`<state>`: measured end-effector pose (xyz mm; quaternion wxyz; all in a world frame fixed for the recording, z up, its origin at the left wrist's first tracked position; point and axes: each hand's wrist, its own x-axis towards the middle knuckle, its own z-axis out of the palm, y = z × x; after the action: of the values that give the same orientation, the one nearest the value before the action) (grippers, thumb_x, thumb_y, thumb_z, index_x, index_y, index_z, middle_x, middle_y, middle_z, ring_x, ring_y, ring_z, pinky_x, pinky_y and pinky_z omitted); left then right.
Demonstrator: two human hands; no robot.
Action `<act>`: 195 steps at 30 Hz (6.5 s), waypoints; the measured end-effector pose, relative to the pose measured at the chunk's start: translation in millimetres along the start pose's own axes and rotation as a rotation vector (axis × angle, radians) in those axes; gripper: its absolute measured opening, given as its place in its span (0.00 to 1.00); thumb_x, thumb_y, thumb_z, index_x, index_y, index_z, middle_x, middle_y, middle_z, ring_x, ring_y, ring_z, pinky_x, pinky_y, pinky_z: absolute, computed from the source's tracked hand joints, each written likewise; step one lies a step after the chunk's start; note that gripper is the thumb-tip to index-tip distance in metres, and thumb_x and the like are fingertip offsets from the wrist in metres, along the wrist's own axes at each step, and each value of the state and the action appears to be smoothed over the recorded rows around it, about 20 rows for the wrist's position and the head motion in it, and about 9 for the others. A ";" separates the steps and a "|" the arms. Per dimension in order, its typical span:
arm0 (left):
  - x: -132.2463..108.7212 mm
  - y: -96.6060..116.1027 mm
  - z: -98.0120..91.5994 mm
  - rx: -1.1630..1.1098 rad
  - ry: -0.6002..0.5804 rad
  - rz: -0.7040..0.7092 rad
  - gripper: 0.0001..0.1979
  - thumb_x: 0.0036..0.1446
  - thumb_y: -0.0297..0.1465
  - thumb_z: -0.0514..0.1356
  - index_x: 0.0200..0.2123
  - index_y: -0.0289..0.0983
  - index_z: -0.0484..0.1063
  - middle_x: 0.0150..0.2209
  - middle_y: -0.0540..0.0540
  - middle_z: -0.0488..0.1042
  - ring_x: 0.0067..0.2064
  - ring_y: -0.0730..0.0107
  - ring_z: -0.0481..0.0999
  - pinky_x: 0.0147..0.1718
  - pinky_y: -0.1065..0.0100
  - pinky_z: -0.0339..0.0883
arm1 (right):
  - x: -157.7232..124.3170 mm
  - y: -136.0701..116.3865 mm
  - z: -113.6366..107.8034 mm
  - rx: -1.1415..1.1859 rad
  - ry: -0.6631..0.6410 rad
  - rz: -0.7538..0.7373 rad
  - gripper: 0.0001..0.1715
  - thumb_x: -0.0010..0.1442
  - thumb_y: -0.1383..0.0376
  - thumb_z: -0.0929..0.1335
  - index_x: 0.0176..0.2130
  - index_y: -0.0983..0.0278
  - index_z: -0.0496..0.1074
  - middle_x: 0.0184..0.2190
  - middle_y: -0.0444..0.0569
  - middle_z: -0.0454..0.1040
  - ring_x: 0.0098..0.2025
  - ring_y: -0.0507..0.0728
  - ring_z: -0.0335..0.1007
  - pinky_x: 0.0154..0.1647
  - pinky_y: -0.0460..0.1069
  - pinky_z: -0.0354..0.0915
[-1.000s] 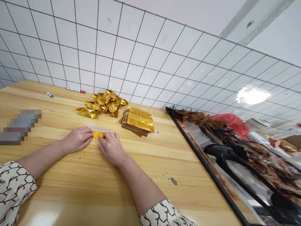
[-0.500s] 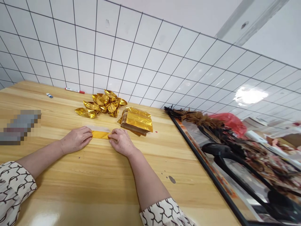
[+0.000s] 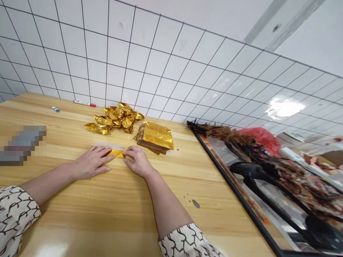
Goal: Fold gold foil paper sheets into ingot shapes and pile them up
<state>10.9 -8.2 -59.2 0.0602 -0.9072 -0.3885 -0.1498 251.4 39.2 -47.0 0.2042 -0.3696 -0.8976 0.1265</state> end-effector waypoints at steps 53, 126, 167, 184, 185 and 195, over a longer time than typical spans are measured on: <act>7.0 3.0 -6.8 0.014 -0.072 0.017 0.20 0.65 0.43 0.52 0.56 0.41 0.65 0.50 0.40 0.69 0.48 0.56 0.66 0.45 0.57 0.59 | 38.7 -14.9 5.5 0.023 0.003 0.501 0.14 0.52 0.57 0.73 0.36 0.61 0.69 0.24 0.38 0.65 0.25 0.50 0.61 0.27 0.46 0.55; 5.1 -29.0 11.7 -0.370 0.195 -0.287 0.11 0.57 0.23 0.53 0.35 0.37 0.76 0.36 0.44 0.74 0.40 0.63 0.73 0.41 0.62 0.70 | 33.6 -26.5 24.4 -0.120 0.034 0.185 0.03 0.59 0.69 0.66 0.34 0.61 0.70 0.32 0.48 0.73 0.39 0.58 0.67 0.42 0.52 0.57; -6.1 -34.7 7.4 -0.295 0.231 -0.245 0.12 0.59 0.29 0.52 0.34 0.37 0.77 0.36 0.43 0.77 0.40 0.62 0.74 0.42 0.62 0.71 | 29.4 -33.4 26.0 -0.302 0.005 0.036 0.09 0.64 0.66 0.65 0.38 0.64 0.76 0.35 0.52 0.74 0.40 0.58 0.66 0.43 0.52 0.55; -4.8 -33.7 10.0 -0.295 0.222 -0.251 0.11 0.58 0.27 0.53 0.34 0.38 0.77 0.36 0.44 0.76 0.40 0.63 0.73 0.42 0.62 0.70 | 28.6 -29.6 23.2 -0.195 -0.003 0.072 0.10 0.63 0.65 0.66 0.41 0.62 0.76 0.36 0.51 0.73 0.42 0.58 0.66 0.44 0.53 0.58; -4.7 -33.5 9.3 -0.296 0.218 -0.250 0.11 0.58 0.27 0.54 0.34 0.38 0.77 0.36 0.44 0.76 0.40 0.63 0.73 0.42 0.62 0.70 | 28.4 -28.2 23.0 -0.179 0.002 0.080 0.09 0.62 0.65 0.66 0.41 0.62 0.76 0.36 0.51 0.73 0.42 0.58 0.67 0.44 0.53 0.58; -4.7 -34.0 6.8 -0.307 0.204 -0.270 0.08 0.56 0.30 0.57 0.32 0.38 0.76 0.36 0.45 0.76 0.40 0.63 0.73 0.42 0.63 0.70 | 26.6 -16.2 20.6 -0.141 0.020 0.137 0.09 0.59 0.65 0.69 0.42 0.63 0.76 0.34 0.50 0.74 0.40 0.58 0.67 0.44 0.52 0.59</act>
<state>-15.3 13.6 -67.4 -0.0601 -0.8258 -0.4707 -0.3049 214.9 45.4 -51.8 0.1776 -0.4448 -0.8748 0.0731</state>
